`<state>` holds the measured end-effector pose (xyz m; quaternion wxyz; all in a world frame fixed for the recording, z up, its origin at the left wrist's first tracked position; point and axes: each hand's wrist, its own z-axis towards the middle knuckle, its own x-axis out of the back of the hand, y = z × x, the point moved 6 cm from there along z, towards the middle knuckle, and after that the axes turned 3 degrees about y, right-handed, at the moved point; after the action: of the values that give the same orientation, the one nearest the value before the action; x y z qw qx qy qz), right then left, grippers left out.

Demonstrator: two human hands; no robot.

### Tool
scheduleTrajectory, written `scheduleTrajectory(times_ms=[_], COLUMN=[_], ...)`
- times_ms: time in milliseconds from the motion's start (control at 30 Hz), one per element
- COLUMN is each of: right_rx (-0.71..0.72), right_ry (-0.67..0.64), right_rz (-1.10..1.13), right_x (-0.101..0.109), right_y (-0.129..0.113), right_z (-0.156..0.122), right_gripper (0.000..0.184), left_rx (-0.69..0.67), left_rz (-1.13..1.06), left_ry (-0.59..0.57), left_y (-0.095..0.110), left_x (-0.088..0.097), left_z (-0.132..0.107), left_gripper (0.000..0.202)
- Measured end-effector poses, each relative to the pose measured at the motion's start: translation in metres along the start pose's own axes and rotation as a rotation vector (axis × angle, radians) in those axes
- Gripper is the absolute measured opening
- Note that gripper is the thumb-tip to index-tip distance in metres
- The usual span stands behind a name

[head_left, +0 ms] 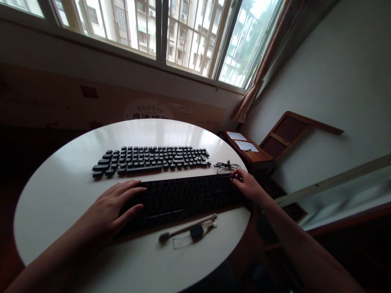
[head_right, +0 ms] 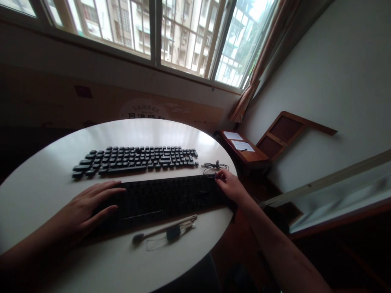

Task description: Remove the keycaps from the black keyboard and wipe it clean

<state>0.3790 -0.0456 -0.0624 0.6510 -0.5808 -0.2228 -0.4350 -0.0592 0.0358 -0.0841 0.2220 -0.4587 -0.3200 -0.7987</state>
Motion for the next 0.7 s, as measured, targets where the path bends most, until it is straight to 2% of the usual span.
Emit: scheduleTrajectory(times_ms=[100, 233, 367, 433, 500, 600, 667, 700], right_rx=[-0.052, -0.110, -0.137, -0.142, -0.136, -0.078, -0.028, -0.001], right_ry=[0.173, 0.366, 0.346, 0.347, 0.406, 0.515, 0.480, 0.408], right_rz=[0.110, 0.238, 0.465, 0.572, 0.667, 0.788, 0.791, 0.742], right_x=[0.031, 0.076, 0.103, 0.113, 0.124, 0.130, 0.117, 0.105], right_y=[0.012, 0.031, 0.035, 0.032, 0.028, 0.022, 0.015, 0.011], right_z=[-0.013, -0.032, -0.048, -0.052, -0.053, -0.049, -0.041, -0.036], right_gripper=[0.025, 0.037, 0.038, 0.037, 0.036, 0.033, 0.030, 0.028], left_rx=[-0.003, 0.001, -0.020, -0.011, 0.014, 0.040, 0.037, 0.033], left_rz=[0.000, -0.002, -0.003, -0.020, -0.039, -0.047, -0.044, -0.041], left_ry=[-0.027, 0.008, -0.035, 0.000, 0.064, 0.100, 0.097, 0.094], left_y=[-0.003, -0.009, -0.014, -0.012, -0.009, -0.001, 0.001, 0.000], left_x=[-0.004, -0.003, -0.004, 0.000, 0.006, 0.010, 0.009, 0.009], left_z=[0.000, 0.001, 0.000, 0.000, -0.001, -0.002, -0.002, -0.002], left_gripper=[0.058, 0.057, 0.052, 0.049, 0.047, 0.046, 0.047, 0.047])
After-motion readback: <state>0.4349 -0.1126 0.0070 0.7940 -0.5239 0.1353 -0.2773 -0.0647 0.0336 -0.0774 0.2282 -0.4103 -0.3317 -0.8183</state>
